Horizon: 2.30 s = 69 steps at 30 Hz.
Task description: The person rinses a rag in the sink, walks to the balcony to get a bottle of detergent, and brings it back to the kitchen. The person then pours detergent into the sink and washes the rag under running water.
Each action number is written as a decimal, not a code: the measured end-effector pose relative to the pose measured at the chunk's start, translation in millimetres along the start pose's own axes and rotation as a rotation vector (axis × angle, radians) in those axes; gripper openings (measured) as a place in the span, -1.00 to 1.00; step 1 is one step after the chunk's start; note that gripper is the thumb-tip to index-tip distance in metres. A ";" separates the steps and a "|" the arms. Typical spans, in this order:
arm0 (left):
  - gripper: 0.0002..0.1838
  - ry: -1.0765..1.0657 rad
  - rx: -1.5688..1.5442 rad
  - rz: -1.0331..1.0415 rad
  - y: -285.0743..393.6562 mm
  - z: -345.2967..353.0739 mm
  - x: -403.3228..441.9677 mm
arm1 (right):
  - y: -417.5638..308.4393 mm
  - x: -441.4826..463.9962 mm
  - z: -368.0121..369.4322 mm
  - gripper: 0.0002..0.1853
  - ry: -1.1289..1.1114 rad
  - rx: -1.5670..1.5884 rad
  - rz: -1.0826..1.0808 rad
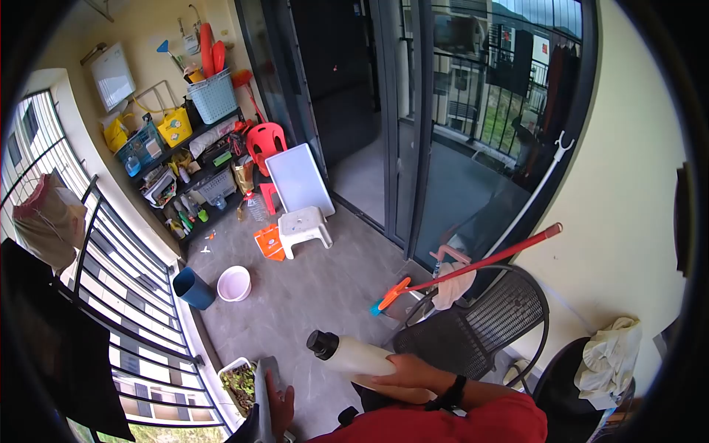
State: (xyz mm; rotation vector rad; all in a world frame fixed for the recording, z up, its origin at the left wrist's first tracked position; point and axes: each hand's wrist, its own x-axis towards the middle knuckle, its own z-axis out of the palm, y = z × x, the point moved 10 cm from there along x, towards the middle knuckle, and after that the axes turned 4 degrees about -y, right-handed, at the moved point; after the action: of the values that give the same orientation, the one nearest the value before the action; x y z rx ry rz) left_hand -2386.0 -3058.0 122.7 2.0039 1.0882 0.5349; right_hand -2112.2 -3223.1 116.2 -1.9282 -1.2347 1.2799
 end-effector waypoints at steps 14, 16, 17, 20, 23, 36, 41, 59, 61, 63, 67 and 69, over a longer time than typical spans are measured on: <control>-0.46 0.760 -0.284 -0.614 -236.6 -116.4 159.6 | -89.1 246.8 -135.4 -0.37 -0.200 -0.098 -0.103; -0.47 0.688 -0.297 -0.720 -248.7 -97.3 190.8 | -103.5 273.5 -153.4 -0.36 -0.214 -0.058 -0.119; -0.48 0.651 -0.303 -0.764 -257.4 -88.5 207.7 | -110.2 288.9 -162.6 -0.36 -0.230 -0.014 -0.137; -0.49 0.518 -0.286 -0.827 -280.2 -68.9 284.8 | -101.6 346.0 -178.8 -0.35 -0.240 -0.012 -0.146; -0.51 0.375 -0.248 -0.846 -308.4 -54.7 380.6 | -96.0 401.7 -204.3 -0.37 -0.194 -0.019 -0.087; -0.59 -0.241 -0.084 -0.633 -282.9 72.8 892.1 | -108.3 578.0 -429.0 -0.36 0.160 0.134 0.061; -0.56 -0.405 -0.228 -0.458 -208.2 221.4 1044.3 | -13.1 694.5 -472.0 -0.52 0.143 -0.039 0.000; -0.51 -1.070 -0.843 -0.539 189.1 483.6 1313.5 | 5.6 844.6 -841.4 -0.53 0.363 0.157 -0.020; -0.50 -1.158 -0.867 -0.567 213.0 516.6 1349.7 | 20.7 862.9 -877.1 -0.54 0.408 0.182 0.033; -0.49 -1.267 -0.898 -0.599 242.6 553.5 1384.4 | 36.8 873.9 -919.6 -0.54 0.465 0.202 0.095; -0.48 -1.459 -0.911 -0.656 298.1 610.3 1441.6 | 56.1 880.4 -1000.2 -0.55 0.575 0.272 0.233; -0.47 -1.546 -0.916 -0.681 321.3 632.9 1457.8 | 59.9 884.3 -1030.7 -0.55 0.608 0.304 0.278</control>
State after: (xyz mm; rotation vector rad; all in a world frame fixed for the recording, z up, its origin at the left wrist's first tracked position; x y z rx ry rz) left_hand -1006.4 -2216.3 -9.7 0.6555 0.2823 -0.7205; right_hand -1031.9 -2398.0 119.0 -2.0765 -0.4568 0.8325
